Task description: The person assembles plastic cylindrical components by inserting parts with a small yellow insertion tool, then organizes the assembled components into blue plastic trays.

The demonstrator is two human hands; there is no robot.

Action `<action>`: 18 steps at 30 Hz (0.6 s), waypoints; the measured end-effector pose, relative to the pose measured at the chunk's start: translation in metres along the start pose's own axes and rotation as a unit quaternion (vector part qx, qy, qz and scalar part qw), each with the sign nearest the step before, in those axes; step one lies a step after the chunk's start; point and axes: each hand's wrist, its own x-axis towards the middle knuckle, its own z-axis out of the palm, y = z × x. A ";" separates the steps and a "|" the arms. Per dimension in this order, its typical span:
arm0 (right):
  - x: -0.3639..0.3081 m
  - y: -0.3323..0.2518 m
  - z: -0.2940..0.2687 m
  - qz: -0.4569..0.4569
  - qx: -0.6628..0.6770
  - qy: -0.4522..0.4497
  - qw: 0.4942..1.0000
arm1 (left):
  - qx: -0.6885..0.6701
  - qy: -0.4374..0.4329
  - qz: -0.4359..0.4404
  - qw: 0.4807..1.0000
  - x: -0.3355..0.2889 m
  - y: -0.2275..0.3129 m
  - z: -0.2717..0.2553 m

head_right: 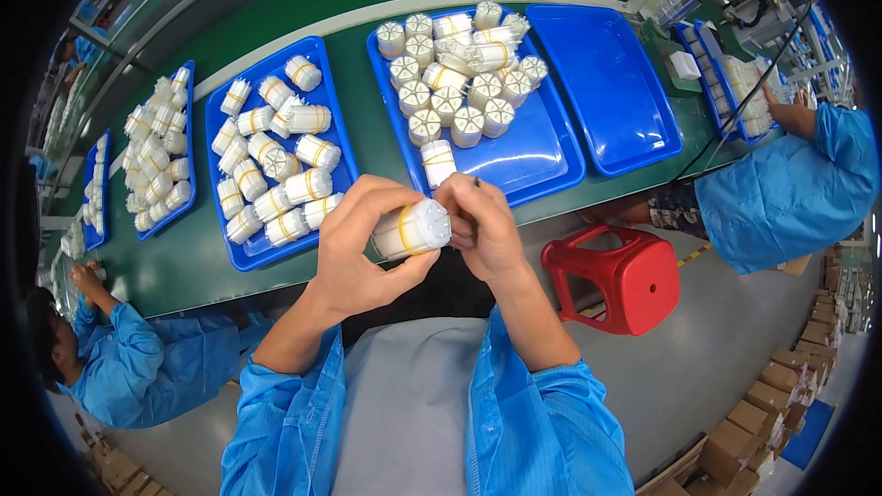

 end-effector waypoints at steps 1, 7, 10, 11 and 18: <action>0.000 0.000 -0.001 0.002 0.001 -0.001 1.000 | -0.022 0.008 -0.023 0.999 -0.001 0.000 -0.001; -0.003 -0.008 0.005 -0.075 0.051 -0.047 0.995 | -0.027 0.002 -0.129 0.991 -0.010 0.000 -0.007; -0.004 -0.008 0.007 -0.089 0.030 -0.053 0.994 | -0.118 0.024 -0.185 0.975 -0.018 -0.007 -0.004; -0.004 -0.008 0.007 -0.097 0.016 -0.059 0.993 | -0.177 0.025 -0.207 0.962 -0.020 -0.008 -0.004; -0.007 -0.004 0.008 -0.093 0.010 -0.051 0.994 | -0.470 -0.008 -0.307 0.828 -0.026 -0.018 -0.018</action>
